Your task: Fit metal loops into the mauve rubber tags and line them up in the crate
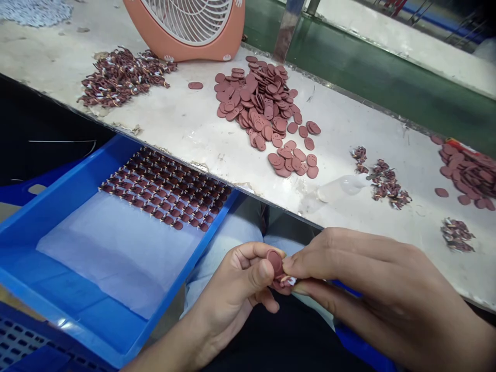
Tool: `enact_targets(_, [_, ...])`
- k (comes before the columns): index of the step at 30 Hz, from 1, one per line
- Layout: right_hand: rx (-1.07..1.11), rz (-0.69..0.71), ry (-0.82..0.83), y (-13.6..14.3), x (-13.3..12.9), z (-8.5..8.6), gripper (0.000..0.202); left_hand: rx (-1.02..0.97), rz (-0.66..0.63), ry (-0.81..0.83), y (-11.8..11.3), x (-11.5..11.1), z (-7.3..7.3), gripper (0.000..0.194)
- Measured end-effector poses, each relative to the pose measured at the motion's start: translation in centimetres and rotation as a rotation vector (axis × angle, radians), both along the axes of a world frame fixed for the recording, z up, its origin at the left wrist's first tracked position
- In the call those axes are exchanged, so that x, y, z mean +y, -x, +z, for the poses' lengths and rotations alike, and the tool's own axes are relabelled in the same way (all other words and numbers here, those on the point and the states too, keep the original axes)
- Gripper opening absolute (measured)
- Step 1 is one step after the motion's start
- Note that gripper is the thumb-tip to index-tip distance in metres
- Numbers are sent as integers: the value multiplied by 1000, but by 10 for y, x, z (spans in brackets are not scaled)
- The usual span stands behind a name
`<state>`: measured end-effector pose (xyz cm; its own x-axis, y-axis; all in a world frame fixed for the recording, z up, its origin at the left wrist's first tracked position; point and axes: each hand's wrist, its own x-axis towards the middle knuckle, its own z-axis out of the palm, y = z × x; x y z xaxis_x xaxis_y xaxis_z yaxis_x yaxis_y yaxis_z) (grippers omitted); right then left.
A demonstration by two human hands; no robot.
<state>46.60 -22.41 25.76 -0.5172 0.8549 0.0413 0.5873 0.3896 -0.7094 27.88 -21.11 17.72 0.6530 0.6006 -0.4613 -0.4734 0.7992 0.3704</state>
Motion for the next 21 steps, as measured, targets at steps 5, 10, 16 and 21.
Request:
enact_targets(5, [-13, 20, -10, 4, 2, 4, 18, -71, 5, -6, 4, 0, -5, 31])
enact_targets(10, [30, -37, -104, 5, 3, 6, 44, -194, -36, 51, 9, 2, -14, 28])
enact_targets(16, [142, -72, -48, 12, 10, -9, 32, -267, -63, 86, 12, 4, -20, 33])
enact_targets(21, [185, -114, -16, 20, 11, -18, 25, -224, -62, 57, 13, 3, -23, 38])
